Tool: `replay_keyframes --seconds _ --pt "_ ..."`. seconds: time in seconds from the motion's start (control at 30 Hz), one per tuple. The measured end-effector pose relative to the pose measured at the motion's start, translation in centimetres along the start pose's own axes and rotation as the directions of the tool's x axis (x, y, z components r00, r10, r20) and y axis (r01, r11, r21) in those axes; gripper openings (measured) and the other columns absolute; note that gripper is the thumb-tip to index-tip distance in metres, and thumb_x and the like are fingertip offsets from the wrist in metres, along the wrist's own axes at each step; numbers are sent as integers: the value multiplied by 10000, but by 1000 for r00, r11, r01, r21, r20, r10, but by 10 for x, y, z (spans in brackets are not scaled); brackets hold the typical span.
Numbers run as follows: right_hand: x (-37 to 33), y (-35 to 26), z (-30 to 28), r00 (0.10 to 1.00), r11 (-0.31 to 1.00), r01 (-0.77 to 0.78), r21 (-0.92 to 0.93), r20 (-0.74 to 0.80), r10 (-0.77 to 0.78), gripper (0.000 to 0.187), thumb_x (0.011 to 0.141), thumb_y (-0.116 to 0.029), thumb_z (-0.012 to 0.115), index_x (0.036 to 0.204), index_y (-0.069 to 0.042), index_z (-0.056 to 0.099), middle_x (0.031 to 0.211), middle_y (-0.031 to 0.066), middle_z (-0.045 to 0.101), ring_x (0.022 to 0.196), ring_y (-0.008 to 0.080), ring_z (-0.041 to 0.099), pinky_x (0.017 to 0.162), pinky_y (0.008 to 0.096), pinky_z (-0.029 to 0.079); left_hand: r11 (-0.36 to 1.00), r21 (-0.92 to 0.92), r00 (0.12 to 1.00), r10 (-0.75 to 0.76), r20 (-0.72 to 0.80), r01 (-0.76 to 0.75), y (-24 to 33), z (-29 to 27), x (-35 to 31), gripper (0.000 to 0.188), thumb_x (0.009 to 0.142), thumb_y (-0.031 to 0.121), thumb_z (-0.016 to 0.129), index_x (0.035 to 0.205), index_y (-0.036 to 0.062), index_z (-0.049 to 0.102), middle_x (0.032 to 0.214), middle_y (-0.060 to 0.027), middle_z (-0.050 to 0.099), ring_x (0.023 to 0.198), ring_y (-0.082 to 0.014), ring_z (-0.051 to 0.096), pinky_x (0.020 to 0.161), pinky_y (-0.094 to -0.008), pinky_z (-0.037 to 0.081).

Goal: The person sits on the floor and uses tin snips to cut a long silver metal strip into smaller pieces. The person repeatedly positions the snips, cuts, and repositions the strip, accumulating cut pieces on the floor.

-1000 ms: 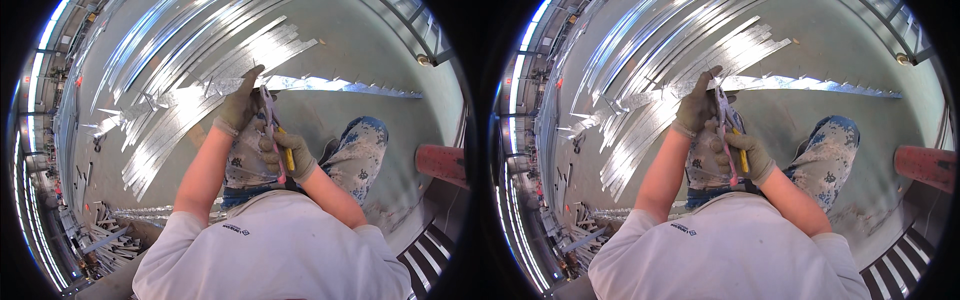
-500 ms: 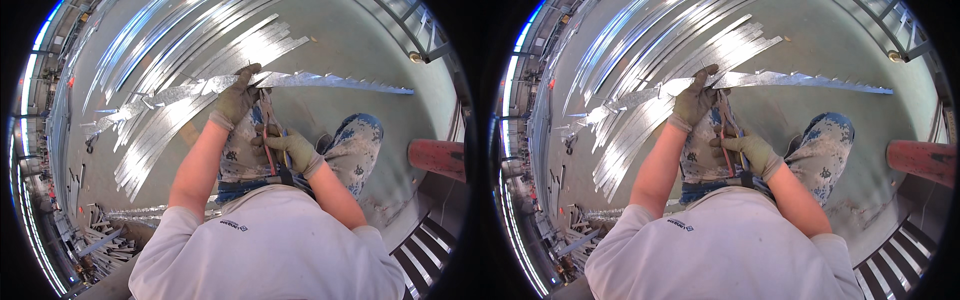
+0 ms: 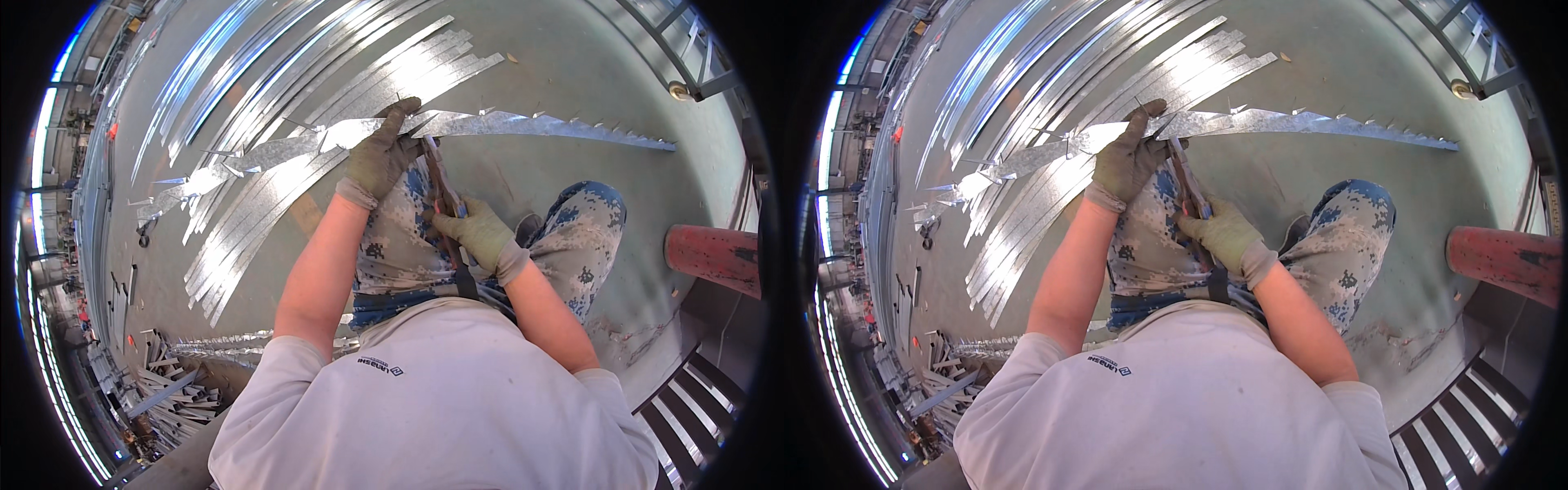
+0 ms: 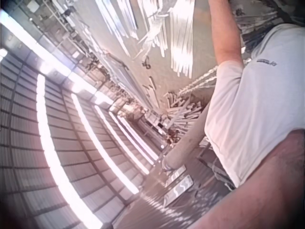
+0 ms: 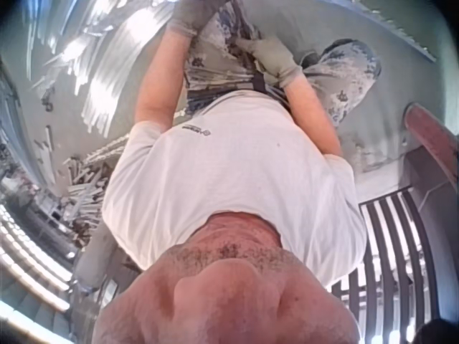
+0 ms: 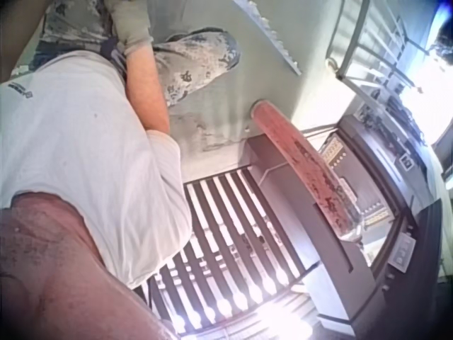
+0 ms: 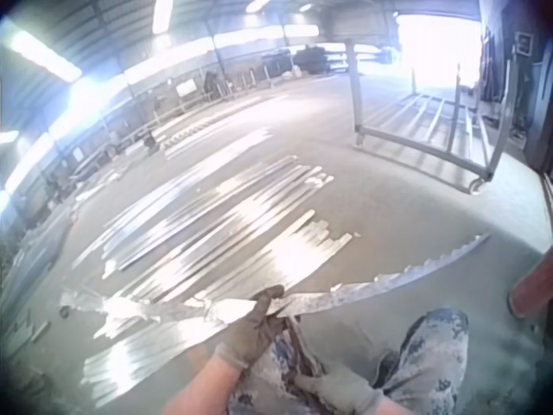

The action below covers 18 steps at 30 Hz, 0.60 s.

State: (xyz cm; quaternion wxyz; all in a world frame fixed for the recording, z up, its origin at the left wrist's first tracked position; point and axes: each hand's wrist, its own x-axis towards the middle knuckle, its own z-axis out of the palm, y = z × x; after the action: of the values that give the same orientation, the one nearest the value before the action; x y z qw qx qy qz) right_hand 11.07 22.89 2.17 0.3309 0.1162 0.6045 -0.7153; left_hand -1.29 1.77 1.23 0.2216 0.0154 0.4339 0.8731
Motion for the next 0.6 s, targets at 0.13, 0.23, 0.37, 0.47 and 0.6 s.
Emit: replay_keyframes --seconds 0.13,0.23,0.37,0.47,0.6 --pt "7 7 1 1000 1000 -2 30 -29 3 327 1057 -254 835 1281 -51 712 949 53 758 727 143 684 594 336 558 1000 29 1000 3 13 -3 0 1 0 563 1229 409 527 1599 -15 521 1433 -181 694 1316 -315 704 1189 -516 568" --pt "4 2 1 999 997 -46 56 -13 47 345 1047 -223 851 1317 -57 715 943 40 748 747 140 689 636 334 577 999 33 1000 11 18 -12 -1 -1 0 545 1235 393 517 1596 -15 523 1430 -180 694 1312 -309 706 1185 -523 569" --pt "7 10 3 1000 983 -13 184 -6 15 305 1039 -187 830 1273 -43 697 886 65 740 673 156 685 535 339 547 1000 18 1000 23 3 -23 -2 2 0 530 1239 372 510 1590 -24 526 1435 -180 690 1315 -310 703 1176 -534 569" --pt "3 3 5 1000 980 -23 197 1 23 304 1048 -169 814 1295 -36 698 883 73 744 678 160 691 536 340 549 999 6 999 39 15 -39 -2 -2 -1 526 1233 365 525 1579 -30 539 1433 -190 695 1297 -324 718 1168 -544 571" --pt "-3 1 2 999 978 -22 210 35 15 344 1068 -155 790 1379 -33 707 917 75 764 742 175 737 608 346 600 999 -30 997 46 66 -44 -1 -2 -2 462 1229 340 546 1539 0 591 1408 -171 726 1263 -307 746 1125 -513 597"
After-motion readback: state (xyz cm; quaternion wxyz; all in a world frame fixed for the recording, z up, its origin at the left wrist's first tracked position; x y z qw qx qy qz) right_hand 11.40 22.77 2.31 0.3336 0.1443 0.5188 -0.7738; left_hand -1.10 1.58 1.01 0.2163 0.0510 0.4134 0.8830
